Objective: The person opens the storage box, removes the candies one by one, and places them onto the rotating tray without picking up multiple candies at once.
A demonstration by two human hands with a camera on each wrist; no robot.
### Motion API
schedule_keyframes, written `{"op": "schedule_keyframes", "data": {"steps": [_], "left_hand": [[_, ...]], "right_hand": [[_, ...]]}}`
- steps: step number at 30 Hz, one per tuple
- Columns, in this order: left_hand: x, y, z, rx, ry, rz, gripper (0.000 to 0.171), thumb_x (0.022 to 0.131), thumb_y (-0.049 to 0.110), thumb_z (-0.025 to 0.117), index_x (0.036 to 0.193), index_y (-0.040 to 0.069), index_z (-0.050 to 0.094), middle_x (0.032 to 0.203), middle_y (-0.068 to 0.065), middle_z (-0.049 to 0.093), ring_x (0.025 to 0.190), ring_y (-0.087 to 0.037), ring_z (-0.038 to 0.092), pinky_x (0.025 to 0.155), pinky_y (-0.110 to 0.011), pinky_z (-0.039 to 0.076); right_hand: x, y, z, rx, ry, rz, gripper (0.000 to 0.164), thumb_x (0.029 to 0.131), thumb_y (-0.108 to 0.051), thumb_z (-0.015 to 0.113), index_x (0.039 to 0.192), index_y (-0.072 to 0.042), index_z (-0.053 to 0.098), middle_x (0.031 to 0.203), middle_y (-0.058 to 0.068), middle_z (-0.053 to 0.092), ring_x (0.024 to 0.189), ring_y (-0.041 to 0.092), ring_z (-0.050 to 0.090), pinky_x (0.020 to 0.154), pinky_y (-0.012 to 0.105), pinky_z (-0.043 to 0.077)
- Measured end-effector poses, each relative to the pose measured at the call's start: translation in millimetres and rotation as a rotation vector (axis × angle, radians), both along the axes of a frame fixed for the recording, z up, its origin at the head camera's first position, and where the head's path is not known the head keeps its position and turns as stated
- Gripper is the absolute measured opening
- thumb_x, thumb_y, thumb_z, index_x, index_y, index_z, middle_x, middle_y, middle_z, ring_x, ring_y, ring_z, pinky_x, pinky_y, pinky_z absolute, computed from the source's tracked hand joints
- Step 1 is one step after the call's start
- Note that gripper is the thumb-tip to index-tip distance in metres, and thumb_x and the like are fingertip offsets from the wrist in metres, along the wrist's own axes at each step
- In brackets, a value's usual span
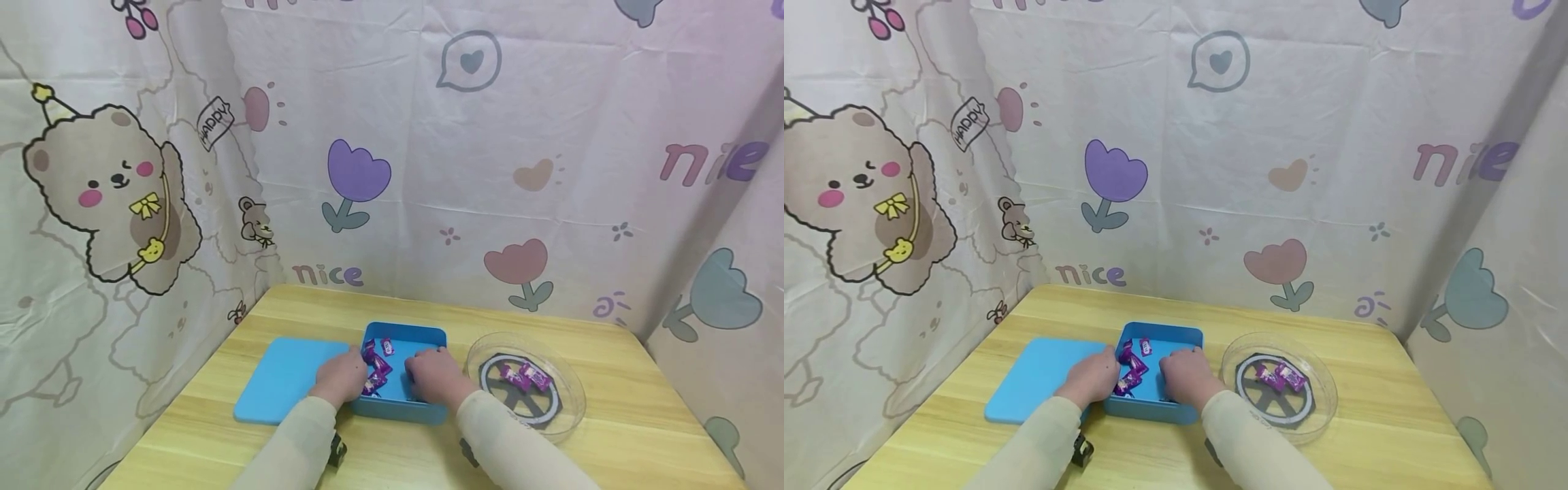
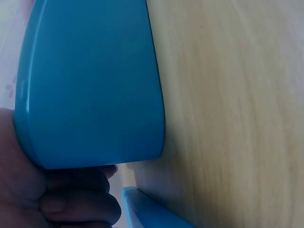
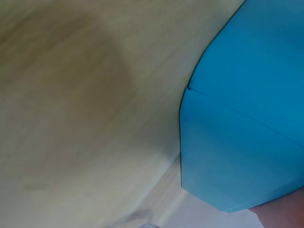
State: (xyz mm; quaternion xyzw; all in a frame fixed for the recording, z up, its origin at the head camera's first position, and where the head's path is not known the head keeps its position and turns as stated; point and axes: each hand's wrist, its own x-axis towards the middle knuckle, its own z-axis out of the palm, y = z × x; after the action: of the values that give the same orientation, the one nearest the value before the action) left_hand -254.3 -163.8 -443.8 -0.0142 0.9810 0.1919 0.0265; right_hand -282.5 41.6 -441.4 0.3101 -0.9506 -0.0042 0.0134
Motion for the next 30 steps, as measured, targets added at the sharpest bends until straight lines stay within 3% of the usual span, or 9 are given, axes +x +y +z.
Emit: {"op": "schedule_keyframes", "data": {"steps": [8,15,24,30], "left_hand": [[1.0,1.4,-1.7,-0.005,0.000,-0.008,0.051,0.103,0.017,0.049,0.146,-0.009,0.042,0.132,-0.025,0.060,0.104,-0.033,0.063,0.086,-0.057,0.054],[-0.4,1.1,-0.8,-0.003,-0.014,0.000,0.050,0.103,0.017,0.049,0.146,-0.008,0.043,0.131,-0.024,0.061,0.099,-0.030,0.063,0.083,-0.057,0.054],[0.2,-0.3,0.9,-0.009,-0.015,-0.005,0.049,0.103,0.017,0.049,0.144,-0.008,0.044,0.127,-0.024,0.063,0.093,-0.028,0.061,0.081,-0.055,0.055],[-0.9,0.1,-0.5,-0.007,-0.003,-0.009,0.048,0.102,0.018,0.050,0.143,-0.007,0.046,0.126,-0.022,0.064,0.092,-0.027,0.061,0.081,-0.055,0.055]], "right_hand": [[-5.6,5.4,-2.2,-0.059,0.075,0.035,0.007,0.089,-0.027,0.075,0.090,-0.023,0.070,0.079,-0.009,0.061,0.078,0.014,0.056,0.080,0.042,0.049],[-4.9,14.4,21.1,-0.143,0.099,0.029,0.007,0.087,-0.021,0.075,0.094,-0.020,0.072,0.084,-0.009,0.062,0.082,0.015,0.055,0.079,0.039,0.048],[-12.8,53.8,36.5,-0.306,0.155,-0.071,0.013,0.083,-0.019,0.075,0.096,-0.021,0.072,0.086,-0.011,0.060,0.080,0.011,0.054,0.076,0.031,0.051],[-23.1,88.8,33.8,-0.338,0.123,-0.162,0.011,0.082,-0.015,0.071,0.092,-0.019,0.070,0.087,-0.009,0.061,0.080,0.013,0.055,0.075,0.035,0.052]]}}
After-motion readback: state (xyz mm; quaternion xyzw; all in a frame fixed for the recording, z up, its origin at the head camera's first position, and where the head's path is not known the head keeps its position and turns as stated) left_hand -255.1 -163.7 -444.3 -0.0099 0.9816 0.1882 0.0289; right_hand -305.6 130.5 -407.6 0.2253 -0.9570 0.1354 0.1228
